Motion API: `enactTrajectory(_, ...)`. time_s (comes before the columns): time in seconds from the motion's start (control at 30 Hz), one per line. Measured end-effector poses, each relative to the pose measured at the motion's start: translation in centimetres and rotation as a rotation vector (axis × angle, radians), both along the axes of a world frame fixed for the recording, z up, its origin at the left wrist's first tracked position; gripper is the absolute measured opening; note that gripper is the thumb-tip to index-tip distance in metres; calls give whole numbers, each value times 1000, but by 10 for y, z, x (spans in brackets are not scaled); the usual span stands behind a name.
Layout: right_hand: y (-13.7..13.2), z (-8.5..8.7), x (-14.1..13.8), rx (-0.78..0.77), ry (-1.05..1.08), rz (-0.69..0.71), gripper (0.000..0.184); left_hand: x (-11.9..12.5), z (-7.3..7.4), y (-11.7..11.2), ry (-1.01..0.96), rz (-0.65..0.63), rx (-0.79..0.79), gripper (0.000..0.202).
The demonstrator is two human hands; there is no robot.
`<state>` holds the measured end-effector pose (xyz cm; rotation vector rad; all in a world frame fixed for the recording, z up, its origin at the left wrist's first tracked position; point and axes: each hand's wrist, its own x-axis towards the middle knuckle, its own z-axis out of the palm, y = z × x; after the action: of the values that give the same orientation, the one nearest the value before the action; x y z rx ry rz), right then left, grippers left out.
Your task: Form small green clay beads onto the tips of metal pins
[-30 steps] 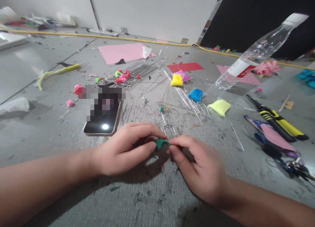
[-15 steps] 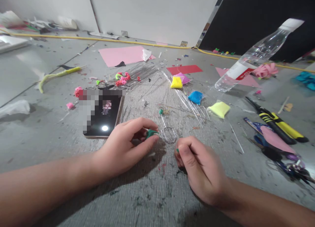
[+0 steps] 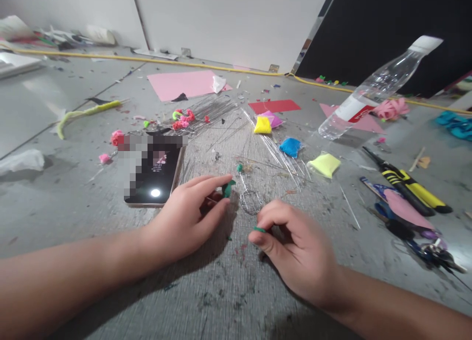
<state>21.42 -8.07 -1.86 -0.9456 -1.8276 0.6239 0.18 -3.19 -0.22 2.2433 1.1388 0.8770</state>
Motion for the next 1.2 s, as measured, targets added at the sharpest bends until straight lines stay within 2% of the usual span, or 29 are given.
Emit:
enactTrajectory(0.1,0,1,0,8,-14,-4,19,-1,1,0,-6,-39,0,33)
enactTrajectory(0.27,2,2,0,42,-32,-85,6,-1,5,-3,-106,-149,-76,30)
enactTrajectory(0.5,0,0,1,61,5,-78,13,-1,11,-3,-81,-325,-93,15)
enactTrajectory(0.8,1,1,1,47,41,-34,9,-1,9,-3,-11,-344,-121,16)
enactTrajectory(1.2,4,1,-1,-22,26,-17,17,-3,11,-2,-46,-365,-142,16)
